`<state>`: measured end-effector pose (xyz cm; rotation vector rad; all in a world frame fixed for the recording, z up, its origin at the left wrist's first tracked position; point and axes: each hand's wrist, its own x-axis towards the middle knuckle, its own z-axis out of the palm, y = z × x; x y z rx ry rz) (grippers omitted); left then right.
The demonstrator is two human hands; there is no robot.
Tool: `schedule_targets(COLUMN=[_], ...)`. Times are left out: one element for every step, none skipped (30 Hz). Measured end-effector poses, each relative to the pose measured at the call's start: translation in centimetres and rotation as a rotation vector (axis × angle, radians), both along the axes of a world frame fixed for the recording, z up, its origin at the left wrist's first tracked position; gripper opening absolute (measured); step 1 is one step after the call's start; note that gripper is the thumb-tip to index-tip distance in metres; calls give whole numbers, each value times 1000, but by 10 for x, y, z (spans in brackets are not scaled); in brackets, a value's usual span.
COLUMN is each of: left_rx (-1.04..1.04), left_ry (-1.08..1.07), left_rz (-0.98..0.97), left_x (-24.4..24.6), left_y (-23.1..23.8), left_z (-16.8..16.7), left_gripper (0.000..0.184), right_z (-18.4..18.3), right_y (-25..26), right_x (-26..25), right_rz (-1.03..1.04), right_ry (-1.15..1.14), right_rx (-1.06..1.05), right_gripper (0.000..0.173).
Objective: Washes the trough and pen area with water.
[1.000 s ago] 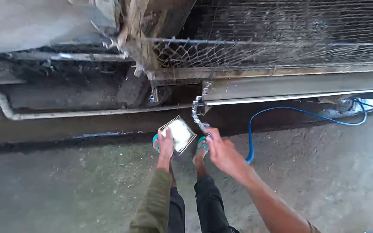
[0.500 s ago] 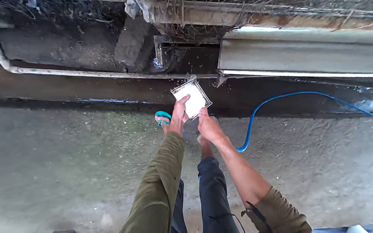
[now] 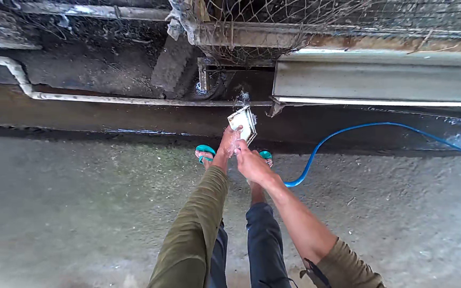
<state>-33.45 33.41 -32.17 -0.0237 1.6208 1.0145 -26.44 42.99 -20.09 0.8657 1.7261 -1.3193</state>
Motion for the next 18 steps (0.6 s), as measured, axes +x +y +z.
schedule_targets(left_rx=[42, 63, 65, 42, 7, -15, -19, -5, 19, 31, 36, 34, 28, 20, 13, 6, 3, 7], left_ry=[8, 33, 61, 91, 111, 121, 125, 128, 113, 77, 23, -31, -66, -88, -91, -72, -25, 54], left_rz=[-32, -37, -42, -47, -51, -42, -25, 3, 47, 90, 138, 182, 218, 241, 246, 235, 197, 125], left_x=[-1, -1, -2, -3, -5, -6, -8, -9, -11, -13, -14, -16, -17, -20, -21, -22, -23, -22], left_y=[-4, -3, -1, 5, 10, 15, 18, 18, 15, 12, 10, 9, 10, 10, 10, 10, 10, 11], left_z=[1, -2, -5, -7, -7, -6, -7, -12, -21, -28, -32, -32, -30, -27, -25, -23, -22, -19], left_gripper=[50, 51, 52, 49, 49, 50, 51, 50, 49, 47, 46, 45, 45, 45, 46, 48, 50, 51], right_z=[-2, -4, -7, -11, -14, -17, -19, -20, -21, -22, -22, -22, -24, -26, -27, -27, -24, -20], right_y=[3, 6, 10, 14, 18, 21, 23, 24, 23, 21, 19, 17, 17, 17, 18, 19, 20, 20], right_x=[0, 1, 3, 5, 7, 9, 11, 13, 14, 16, 17, 19, 21, 23, 24, 25, 25, 24], right_rz=[-34, -71, -107, -148, -177, -193, -194, -177, -145, -113, -85, -68, -65, -75, -87, -94, -87, -71], right_ry=[13, 16, 7, -10, -38, -65, -89, -104, -115, -126, -133, -141, -150, -159, -165, -160, -144, -124], right_rx=[23, 49, 75, 98, 114, 123, 120, 107, 87, 61, 43, 34, 33, 32, 24, 9, -15, -41], right_gripper=[42, 42, 41, 42, 42, 42, 43, 43, 42, 43, 44, 44, 45, 45, 45, 45, 45, 45])
